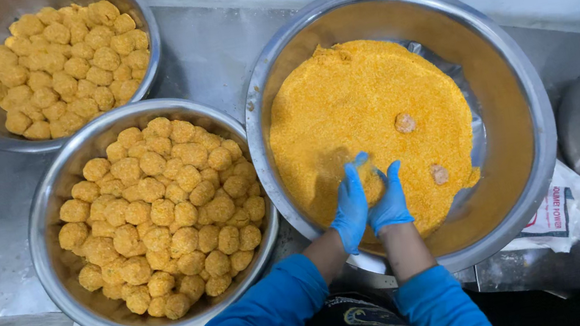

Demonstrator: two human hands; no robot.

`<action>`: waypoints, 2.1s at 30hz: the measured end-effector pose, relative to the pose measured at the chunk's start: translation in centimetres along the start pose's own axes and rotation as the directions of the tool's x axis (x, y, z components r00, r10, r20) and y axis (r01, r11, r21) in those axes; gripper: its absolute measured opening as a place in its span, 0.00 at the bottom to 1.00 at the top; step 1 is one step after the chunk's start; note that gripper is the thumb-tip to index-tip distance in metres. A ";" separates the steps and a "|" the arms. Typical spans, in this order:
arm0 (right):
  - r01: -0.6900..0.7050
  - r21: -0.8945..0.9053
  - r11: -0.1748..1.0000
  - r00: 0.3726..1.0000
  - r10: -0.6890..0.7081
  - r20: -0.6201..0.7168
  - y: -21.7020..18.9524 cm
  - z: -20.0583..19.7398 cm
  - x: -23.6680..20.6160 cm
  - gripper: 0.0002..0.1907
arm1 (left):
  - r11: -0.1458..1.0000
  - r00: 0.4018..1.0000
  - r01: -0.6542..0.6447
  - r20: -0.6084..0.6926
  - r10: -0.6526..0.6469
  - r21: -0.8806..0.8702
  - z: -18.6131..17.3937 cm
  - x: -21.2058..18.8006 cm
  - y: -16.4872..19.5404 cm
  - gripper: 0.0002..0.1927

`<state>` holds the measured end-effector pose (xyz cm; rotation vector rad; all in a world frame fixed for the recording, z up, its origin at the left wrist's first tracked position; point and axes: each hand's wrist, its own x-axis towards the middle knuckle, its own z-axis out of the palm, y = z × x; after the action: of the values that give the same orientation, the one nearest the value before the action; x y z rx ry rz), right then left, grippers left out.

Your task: The person takes portions of orange mixture from a large basin and rolls them between both gloved hands to form round balls, coating them in the crumb-like mixture, and places the finished balls into bowls filled with similar balls. At the end the person carries a full bowl of balls to a storage rack.

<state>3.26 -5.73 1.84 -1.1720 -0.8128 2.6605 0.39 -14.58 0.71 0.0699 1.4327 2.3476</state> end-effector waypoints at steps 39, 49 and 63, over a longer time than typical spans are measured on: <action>0.762 -0.527 0.375 0.576 -0.765 0.289 0.5 -0.9 -2.0 0.29 | 0.735 0.854 0.510 0.161 -0.495 -0.446 2.0 0.1 1.1 0.22; 0.431 -0.151 0.890 0.899 -0.408 0.161 1.4 -1.0 -1.6 0.37 | 0.842 0.849 -0.453 -0.146 0.507 0.292 2.2 -1.1 3.1 0.17; 0.261 -0.133 0.956 0.965 -0.256 0.051 0.7 1.9 -3.0 0.27 | 0.950 0.987 -0.156 0.003 0.161 0.269 0.5 -3.9 7.4 0.22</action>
<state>3.99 -8.13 4.45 -0.9736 -1.0906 2.4483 1.94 -18.51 7.98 0.2455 1.8095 2.2640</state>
